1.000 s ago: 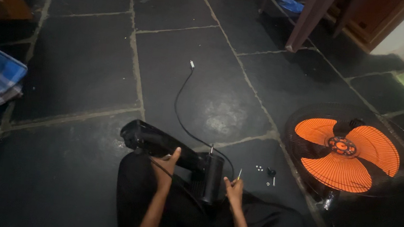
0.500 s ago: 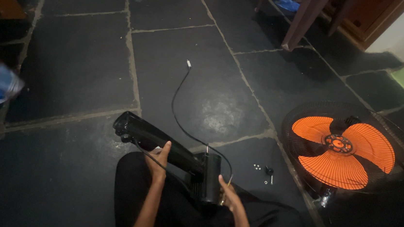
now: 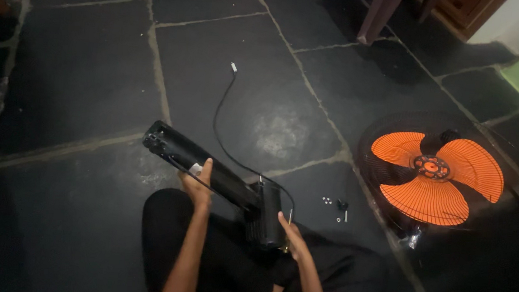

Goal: The person sits on the floor and uses a screwdriver to remove screws from the base of a black electric fan. They loosen and remove several screws, placing them on the floor, while a second orange fan sits nearby.

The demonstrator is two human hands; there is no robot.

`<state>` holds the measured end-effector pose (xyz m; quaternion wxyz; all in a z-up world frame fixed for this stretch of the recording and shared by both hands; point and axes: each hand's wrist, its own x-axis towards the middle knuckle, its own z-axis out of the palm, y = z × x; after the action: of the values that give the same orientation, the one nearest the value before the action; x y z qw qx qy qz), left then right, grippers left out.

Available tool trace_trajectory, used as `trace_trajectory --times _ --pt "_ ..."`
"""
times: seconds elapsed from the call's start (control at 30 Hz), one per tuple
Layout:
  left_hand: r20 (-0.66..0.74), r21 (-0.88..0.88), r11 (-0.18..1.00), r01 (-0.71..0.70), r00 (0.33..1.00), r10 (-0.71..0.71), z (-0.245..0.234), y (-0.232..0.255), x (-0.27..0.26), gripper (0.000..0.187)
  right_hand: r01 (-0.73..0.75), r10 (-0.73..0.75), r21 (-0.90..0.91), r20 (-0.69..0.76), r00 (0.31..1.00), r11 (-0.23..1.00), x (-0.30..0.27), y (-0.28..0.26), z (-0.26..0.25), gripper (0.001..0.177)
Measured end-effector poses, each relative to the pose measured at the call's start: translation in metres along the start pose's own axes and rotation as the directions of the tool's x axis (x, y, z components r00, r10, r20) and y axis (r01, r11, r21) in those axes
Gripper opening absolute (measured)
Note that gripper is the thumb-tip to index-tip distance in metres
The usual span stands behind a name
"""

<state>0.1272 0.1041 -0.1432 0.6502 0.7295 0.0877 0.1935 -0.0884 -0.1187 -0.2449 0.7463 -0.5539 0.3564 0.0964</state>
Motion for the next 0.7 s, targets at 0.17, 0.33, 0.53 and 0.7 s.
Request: trace_trajectory --times 0.17,0.33,0.53,0.7 --pt "-0.027 -0.007 0.992 0.126 0.992 -0.126 0.001 -0.005 0.006 0.061 0.056 -0.056 -0.004 0.005 0.998 0.998 -0.012 -0.011 0.001 0.091" --pt "-0.018 -0.110 0.990 0.089 0.996 -0.092 0.000 -0.012 0.008 0.059 0.023 -0.023 0.009 0.003 1.000 1.000 -0.020 -0.018 0.007 0.084" --pt "-0.034 -0.150 0.986 0.067 0.997 -0.073 -0.004 -0.019 0.006 0.056 0.046 -0.055 -0.088 -0.108 0.993 0.995 -0.015 -0.019 -0.005 0.075" --pt "0.162 -0.288 0.907 0.306 0.950 -0.268 -0.016 -0.032 -0.014 0.043 0.117 -0.177 -0.329 -0.159 0.971 0.937 -0.024 -0.024 -0.044 0.079"
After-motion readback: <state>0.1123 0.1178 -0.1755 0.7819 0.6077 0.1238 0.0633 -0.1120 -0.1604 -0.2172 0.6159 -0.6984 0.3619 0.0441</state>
